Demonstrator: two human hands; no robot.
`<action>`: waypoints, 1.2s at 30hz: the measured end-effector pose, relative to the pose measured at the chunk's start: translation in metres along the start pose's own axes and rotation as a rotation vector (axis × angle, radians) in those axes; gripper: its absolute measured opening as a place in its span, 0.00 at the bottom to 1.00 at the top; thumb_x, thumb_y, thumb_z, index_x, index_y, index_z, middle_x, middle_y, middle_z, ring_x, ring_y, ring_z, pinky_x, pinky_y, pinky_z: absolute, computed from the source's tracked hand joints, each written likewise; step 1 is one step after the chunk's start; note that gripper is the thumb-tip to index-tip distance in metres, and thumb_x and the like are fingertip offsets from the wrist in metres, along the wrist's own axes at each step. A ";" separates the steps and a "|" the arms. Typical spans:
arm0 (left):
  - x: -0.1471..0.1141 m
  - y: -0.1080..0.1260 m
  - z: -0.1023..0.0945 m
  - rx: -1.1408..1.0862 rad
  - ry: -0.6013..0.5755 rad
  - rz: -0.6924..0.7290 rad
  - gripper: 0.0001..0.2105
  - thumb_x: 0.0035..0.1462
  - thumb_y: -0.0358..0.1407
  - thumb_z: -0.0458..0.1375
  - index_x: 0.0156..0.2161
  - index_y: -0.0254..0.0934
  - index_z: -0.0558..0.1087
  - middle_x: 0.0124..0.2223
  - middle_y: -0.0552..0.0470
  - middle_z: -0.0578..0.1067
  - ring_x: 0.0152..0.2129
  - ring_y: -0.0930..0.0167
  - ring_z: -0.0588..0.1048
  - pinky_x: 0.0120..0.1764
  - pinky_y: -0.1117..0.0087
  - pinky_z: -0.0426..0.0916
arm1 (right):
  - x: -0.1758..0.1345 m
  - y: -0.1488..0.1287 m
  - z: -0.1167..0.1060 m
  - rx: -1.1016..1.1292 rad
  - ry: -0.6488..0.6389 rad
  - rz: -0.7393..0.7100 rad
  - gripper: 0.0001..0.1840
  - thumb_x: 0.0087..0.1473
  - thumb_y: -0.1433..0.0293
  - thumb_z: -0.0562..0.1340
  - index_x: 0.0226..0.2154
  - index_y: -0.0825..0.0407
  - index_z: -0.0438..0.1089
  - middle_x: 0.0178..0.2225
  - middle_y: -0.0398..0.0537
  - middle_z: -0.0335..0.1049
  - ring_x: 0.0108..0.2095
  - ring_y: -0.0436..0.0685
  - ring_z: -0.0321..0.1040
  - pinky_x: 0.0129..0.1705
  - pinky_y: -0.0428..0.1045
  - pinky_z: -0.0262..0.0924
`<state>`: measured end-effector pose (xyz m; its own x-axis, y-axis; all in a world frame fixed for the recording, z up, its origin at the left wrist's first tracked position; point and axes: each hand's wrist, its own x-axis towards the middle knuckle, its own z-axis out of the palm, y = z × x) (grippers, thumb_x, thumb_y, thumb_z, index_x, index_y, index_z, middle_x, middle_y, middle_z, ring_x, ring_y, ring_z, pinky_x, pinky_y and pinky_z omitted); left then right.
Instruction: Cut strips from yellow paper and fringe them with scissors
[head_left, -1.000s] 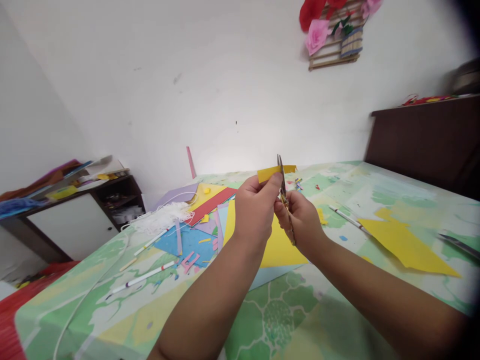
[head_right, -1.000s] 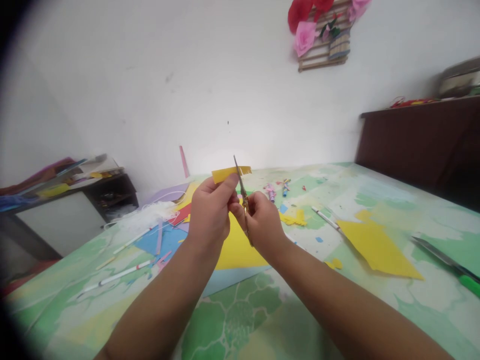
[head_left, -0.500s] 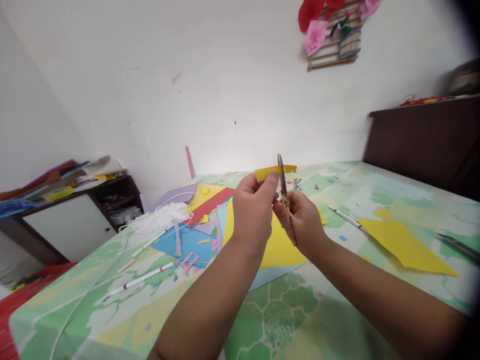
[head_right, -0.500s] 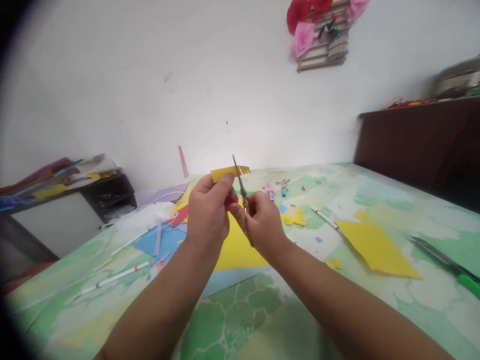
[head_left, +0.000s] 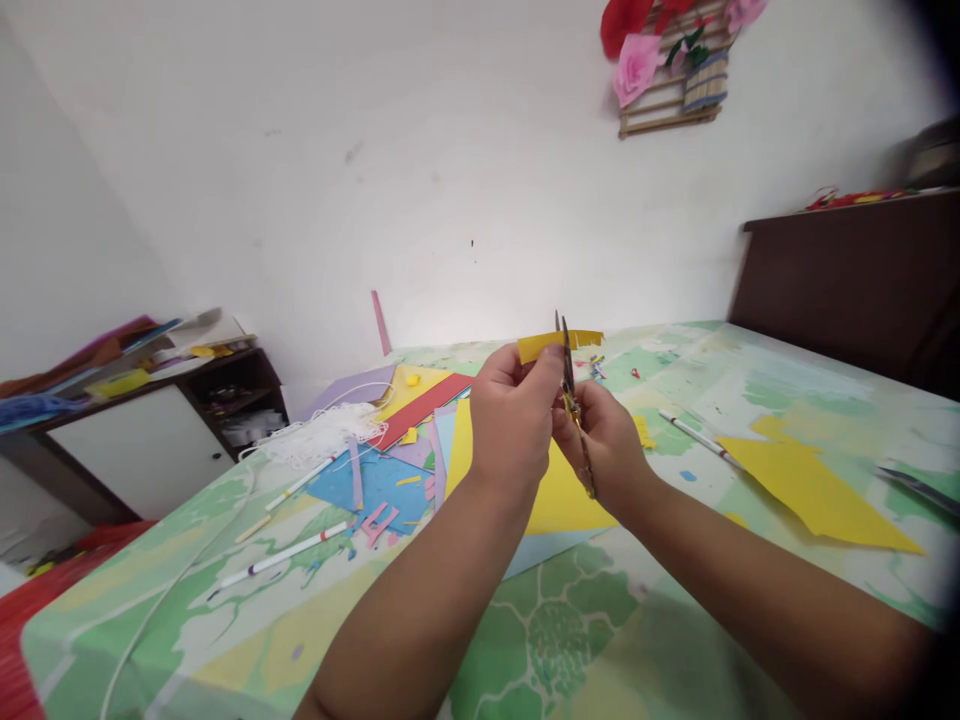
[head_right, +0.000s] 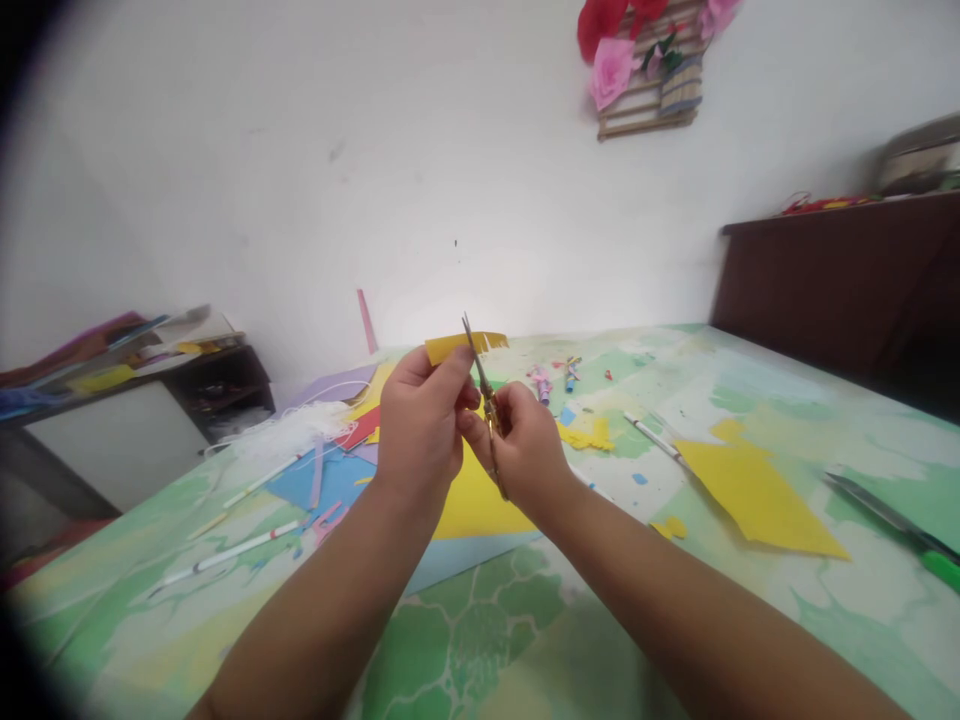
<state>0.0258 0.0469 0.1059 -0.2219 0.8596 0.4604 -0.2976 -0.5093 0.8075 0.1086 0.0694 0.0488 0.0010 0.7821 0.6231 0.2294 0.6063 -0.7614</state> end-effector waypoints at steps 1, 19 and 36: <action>0.000 0.000 0.000 -0.002 -0.006 -0.004 0.08 0.45 0.37 0.59 0.22 0.36 0.65 0.17 0.60 0.61 0.14 0.80 0.61 0.17 0.78 0.56 | 0.000 0.000 0.000 0.000 0.003 0.002 0.23 0.43 0.48 0.58 0.25 0.50 0.55 0.19 0.38 0.54 0.20 0.48 0.49 0.21 0.46 0.46; 0.004 0.000 -0.005 -0.003 -0.056 -0.059 0.10 0.44 0.38 0.59 0.21 0.37 0.63 0.16 0.60 0.60 0.13 0.80 0.61 0.15 0.78 0.55 | 0.000 -0.001 0.002 -0.005 0.008 0.053 0.24 0.41 0.46 0.58 0.23 0.50 0.55 0.17 0.37 0.53 0.18 0.47 0.47 0.19 0.45 0.43; 0.006 -0.004 -0.005 0.019 -0.040 -0.047 0.11 0.46 0.39 0.58 0.21 0.36 0.62 0.16 0.60 0.60 0.13 0.80 0.61 0.15 0.79 0.57 | 0.001 0.002 0.002 0.033 0.032 0.034 0.26 0.40 0.44 0.57 0.21 0.49 0.55 0.13 0.36 0.52 0.16 0.47 0.48 0.18 0.45 0.43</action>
<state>0.0210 0.0535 0.1037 -0.1710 0.8836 0.4360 -0.2887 -0.4680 0.8352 0.1075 0.0716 0.0481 0.0399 0.7978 0.6016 0.1963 0.5841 -0.7876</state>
